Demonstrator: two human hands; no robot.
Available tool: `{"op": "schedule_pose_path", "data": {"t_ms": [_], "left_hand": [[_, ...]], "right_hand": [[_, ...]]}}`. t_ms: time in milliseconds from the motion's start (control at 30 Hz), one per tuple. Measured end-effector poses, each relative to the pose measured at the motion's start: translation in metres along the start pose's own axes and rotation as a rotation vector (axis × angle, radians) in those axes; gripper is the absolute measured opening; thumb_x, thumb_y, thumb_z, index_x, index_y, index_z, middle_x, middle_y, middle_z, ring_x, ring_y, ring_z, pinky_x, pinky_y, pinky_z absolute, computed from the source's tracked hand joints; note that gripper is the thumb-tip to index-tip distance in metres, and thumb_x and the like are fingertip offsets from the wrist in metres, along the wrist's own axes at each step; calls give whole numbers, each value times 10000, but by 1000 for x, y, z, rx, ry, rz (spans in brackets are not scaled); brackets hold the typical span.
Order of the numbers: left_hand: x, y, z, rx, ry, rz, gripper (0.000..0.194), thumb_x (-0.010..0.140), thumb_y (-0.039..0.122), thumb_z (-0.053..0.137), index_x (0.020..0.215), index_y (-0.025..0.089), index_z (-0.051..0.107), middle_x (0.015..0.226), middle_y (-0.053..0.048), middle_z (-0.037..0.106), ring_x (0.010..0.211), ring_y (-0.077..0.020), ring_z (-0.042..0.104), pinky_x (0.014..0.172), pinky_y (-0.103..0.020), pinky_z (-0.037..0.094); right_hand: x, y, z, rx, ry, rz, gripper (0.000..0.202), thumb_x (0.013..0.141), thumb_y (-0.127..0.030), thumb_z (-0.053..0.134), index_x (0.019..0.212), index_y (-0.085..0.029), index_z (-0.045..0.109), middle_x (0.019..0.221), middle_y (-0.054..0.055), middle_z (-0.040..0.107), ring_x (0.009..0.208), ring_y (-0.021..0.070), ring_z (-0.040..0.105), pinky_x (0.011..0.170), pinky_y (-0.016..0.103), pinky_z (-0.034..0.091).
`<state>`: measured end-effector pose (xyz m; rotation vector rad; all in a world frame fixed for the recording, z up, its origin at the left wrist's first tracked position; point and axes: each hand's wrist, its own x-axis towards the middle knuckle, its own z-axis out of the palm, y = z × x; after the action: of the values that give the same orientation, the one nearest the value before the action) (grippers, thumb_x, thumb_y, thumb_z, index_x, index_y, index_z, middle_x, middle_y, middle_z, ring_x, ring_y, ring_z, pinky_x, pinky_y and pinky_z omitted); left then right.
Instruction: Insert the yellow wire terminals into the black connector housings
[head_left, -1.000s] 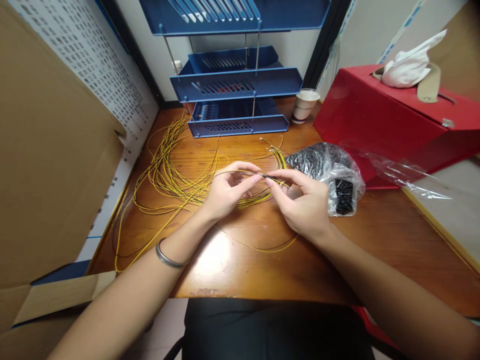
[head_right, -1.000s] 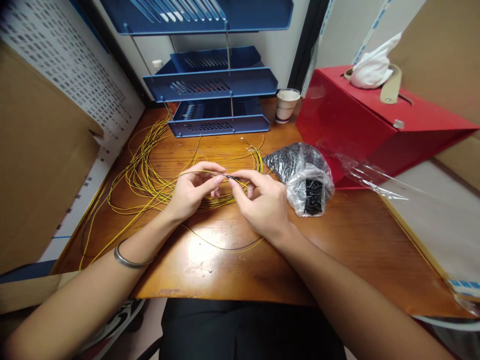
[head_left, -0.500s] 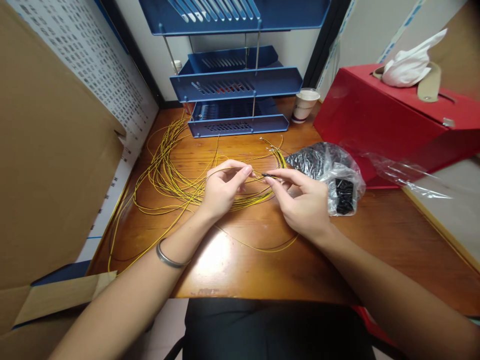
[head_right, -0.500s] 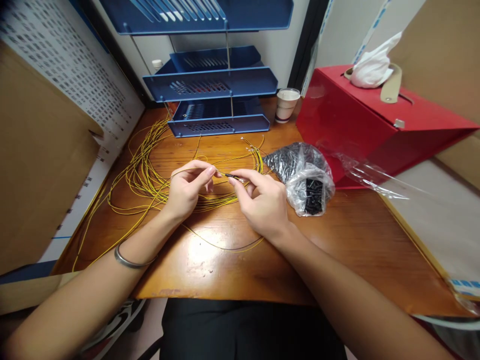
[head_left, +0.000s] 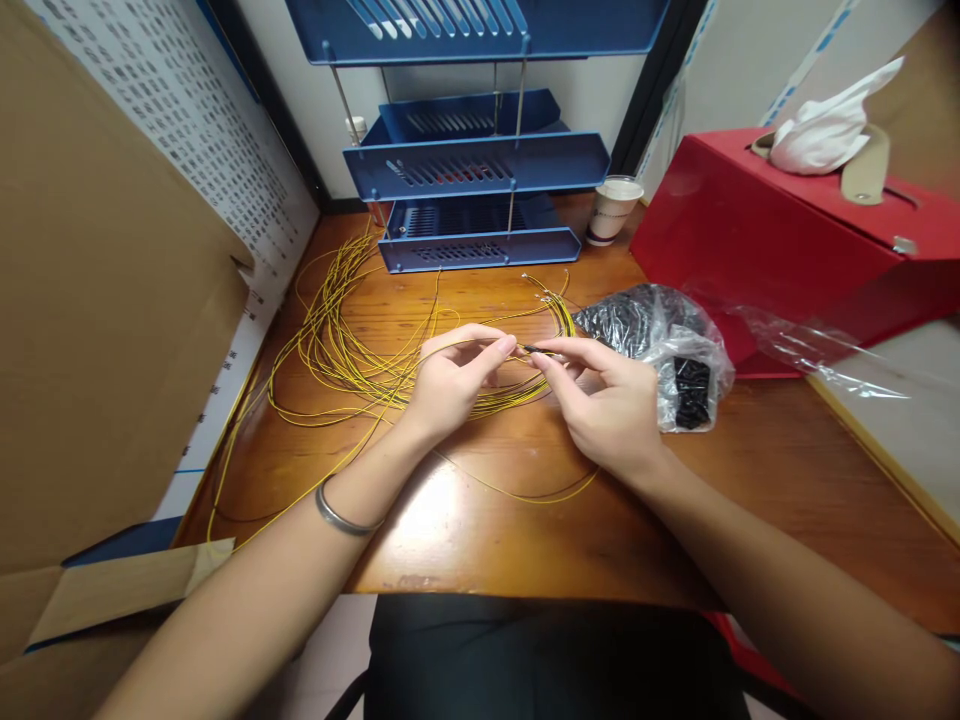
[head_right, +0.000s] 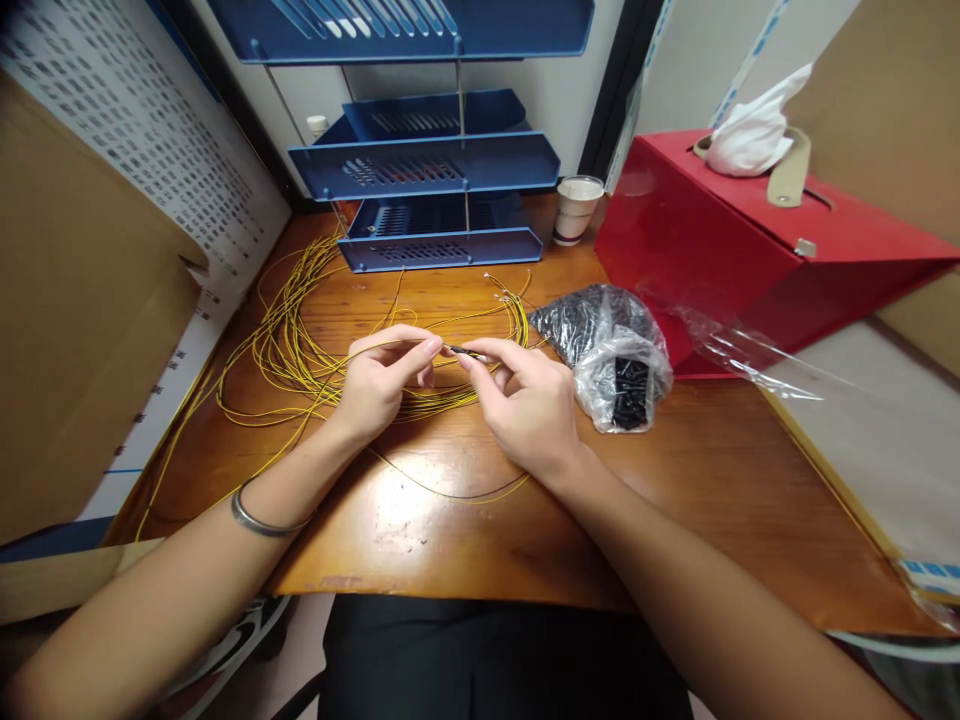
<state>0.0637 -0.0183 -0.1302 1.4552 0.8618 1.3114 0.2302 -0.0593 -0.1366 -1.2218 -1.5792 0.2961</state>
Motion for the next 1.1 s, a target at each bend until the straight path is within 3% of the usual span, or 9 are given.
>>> {"op": "schedule_pose_path", "data": {"t_ms": [167, 367, 567, 700, 1100], "left_hand": [[0, 1, 0, -14, 17, -28, 268, 792, 422, 786, 752, 161, 739, 627, -1, 674, 495, -81, 530, 503, -218, 466], [-1, 0, 2, -28, -86, -112, 305, 739, 452, 832, 816, 165, 762, 596, 11, 642, 499, -86, 525, 477, -216, 438], [1, -2, 0, -22, 21, -103, 286, 749, 429, 823, 807, 158, 752, 558, 22, 608, 468, -79, 514, 459, -206, 435], [2, -3, -1, -10, 54, -89, 280, 760, 418, 815, 819, 155, 738, 544, 24, 603, 452, -80, 523, 447, -203, 443], [0, -2, 2, -1, -8, -35, 374, 738, 500, 836, 824, 155, 718, 635, -8, 683, 477, -84, 562, 465, -206, 489]], "right_hand": [[1, -1, -1, -8, -6, 19, 150, 898, -290, 692, 960, -195, 790, 687, 9, 724, 483, 105, 518, 581, 278, 485], [2, -3, -2, 54, -25, 52, 140, 888, -271, 692, 930, -193, 800, 736, 15, 754, 472, 93, 511, 527, 252, 470], [4, 0, -4, 89, -56, 72, 168, 858, -276, 731, 997, -199, 785, 910, 48, 785, 572, 111, 599, 557, 249, 496], [5, 0, -6, 70, -18, 73, 98, 870, -267, 715, 885, -199, 785, 859, 50, 782, 656, 146, 658, 552, 250, 495], [5, -1, -5, 72, -9, 89, 103, 885, -260, 689, 861, -191, 762, 830, 49, 786, 674, 158, 691, 573, 257, 521]]}}
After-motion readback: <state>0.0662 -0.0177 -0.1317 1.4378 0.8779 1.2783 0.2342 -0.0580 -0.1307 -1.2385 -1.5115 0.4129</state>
